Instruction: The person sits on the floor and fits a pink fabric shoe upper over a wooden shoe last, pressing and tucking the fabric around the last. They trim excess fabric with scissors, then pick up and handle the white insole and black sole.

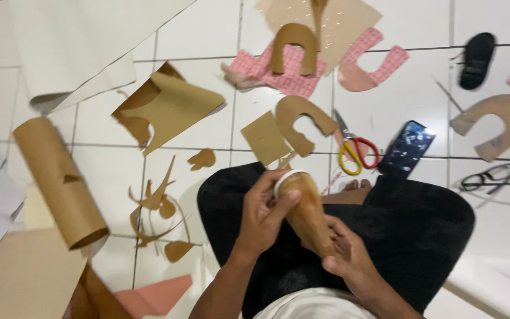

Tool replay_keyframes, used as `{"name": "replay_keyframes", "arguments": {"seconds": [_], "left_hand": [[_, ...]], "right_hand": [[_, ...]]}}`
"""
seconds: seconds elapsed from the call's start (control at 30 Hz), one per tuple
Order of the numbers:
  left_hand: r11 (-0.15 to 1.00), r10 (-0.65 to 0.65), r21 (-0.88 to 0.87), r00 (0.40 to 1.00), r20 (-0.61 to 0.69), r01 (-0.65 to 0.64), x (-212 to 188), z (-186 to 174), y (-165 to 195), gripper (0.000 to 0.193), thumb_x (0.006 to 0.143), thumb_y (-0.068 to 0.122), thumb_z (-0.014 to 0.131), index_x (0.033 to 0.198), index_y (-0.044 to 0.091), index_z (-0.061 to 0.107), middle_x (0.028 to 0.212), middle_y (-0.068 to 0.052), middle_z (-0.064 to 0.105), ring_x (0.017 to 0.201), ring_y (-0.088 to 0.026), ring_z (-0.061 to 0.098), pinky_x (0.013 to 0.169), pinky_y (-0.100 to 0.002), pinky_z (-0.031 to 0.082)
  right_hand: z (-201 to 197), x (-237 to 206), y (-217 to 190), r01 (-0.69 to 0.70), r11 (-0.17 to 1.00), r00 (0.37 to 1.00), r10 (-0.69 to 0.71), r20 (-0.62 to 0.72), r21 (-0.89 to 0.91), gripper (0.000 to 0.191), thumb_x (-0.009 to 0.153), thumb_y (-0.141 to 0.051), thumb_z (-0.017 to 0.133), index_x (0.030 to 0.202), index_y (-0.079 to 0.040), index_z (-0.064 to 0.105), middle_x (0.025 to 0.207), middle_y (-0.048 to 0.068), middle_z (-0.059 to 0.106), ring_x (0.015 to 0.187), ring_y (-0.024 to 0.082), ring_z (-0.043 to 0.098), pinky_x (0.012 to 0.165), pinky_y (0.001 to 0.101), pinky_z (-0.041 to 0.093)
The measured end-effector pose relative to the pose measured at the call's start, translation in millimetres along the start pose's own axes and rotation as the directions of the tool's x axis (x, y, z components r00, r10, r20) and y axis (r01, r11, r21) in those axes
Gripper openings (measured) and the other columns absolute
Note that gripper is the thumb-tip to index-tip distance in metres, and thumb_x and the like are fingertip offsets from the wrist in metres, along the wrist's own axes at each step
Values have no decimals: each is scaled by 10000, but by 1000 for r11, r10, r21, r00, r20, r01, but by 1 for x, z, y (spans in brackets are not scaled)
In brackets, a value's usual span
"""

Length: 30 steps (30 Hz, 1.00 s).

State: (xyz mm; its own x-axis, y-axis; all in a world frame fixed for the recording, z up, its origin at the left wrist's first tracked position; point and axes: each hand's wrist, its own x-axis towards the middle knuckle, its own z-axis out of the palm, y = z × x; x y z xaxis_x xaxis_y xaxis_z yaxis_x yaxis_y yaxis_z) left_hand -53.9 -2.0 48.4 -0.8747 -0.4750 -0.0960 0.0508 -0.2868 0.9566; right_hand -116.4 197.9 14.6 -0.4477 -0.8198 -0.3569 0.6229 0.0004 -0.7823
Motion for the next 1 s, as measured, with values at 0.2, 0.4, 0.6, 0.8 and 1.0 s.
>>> {"name": "replay_keyframes", "arguments": {"seconds": [0.2,0.4,0.6,0.8,1.0], "left_hand": [[1000,-24,17,994,-105,26,16,6,-27,357,1000,130,675,1314,-20,598,1161,-106,711,1031,-133,654,899,-283,533],[859,-441,-336,892,-99,387,51,22,-59,406,998,263,490,1345,61,552,1182,-92,705,1021,-193,716,866,-352,586],[874,-471,-174,879,-75,454,120,49,-110,347,1010,173,535,1322,23,561,1126,-124,698,960,-194,687,837,-360,578],[860,-504,-149,858,-97,488,233,76,-129,362,990,169,590,1287,-27,524,1123,-140,667,967,-215,658,853,-372,548],[907,-294,242,931,-218,344,269,80,-130,540,936,158,632,1427,4,468,1353,-130,587,1179,-205,577,963,-351,492]], "right_hand": [[-6,24,-16,-34,722,982,-105,-157,-691,835,808,-335,820,1489,-49,432,1382,135,625,1282,221,631,1033,356,505],[-39,50,-33,62,817,945,-232,-229,-574,621,932,-276,708,1455,-7,508,1281,143,732,1181,194,704,993,333,550],[-104,69,-68,34,866,865,-276,-419,-499,602,893,-304,710,1403,-21,563,1211,138,763,1043,168,729,887,307,588],[-227,126,-142,-424,713,538,-298,-788,-559,615,881,-499,698,1292,-41,710,842,215,779,744,279,742,680,409,573],[-300,187,-197,-466,620,336,-536,-775,-631,567,908,-519,723,1069,24,747,828,206,737,762,336,722,712,457,555]]}}
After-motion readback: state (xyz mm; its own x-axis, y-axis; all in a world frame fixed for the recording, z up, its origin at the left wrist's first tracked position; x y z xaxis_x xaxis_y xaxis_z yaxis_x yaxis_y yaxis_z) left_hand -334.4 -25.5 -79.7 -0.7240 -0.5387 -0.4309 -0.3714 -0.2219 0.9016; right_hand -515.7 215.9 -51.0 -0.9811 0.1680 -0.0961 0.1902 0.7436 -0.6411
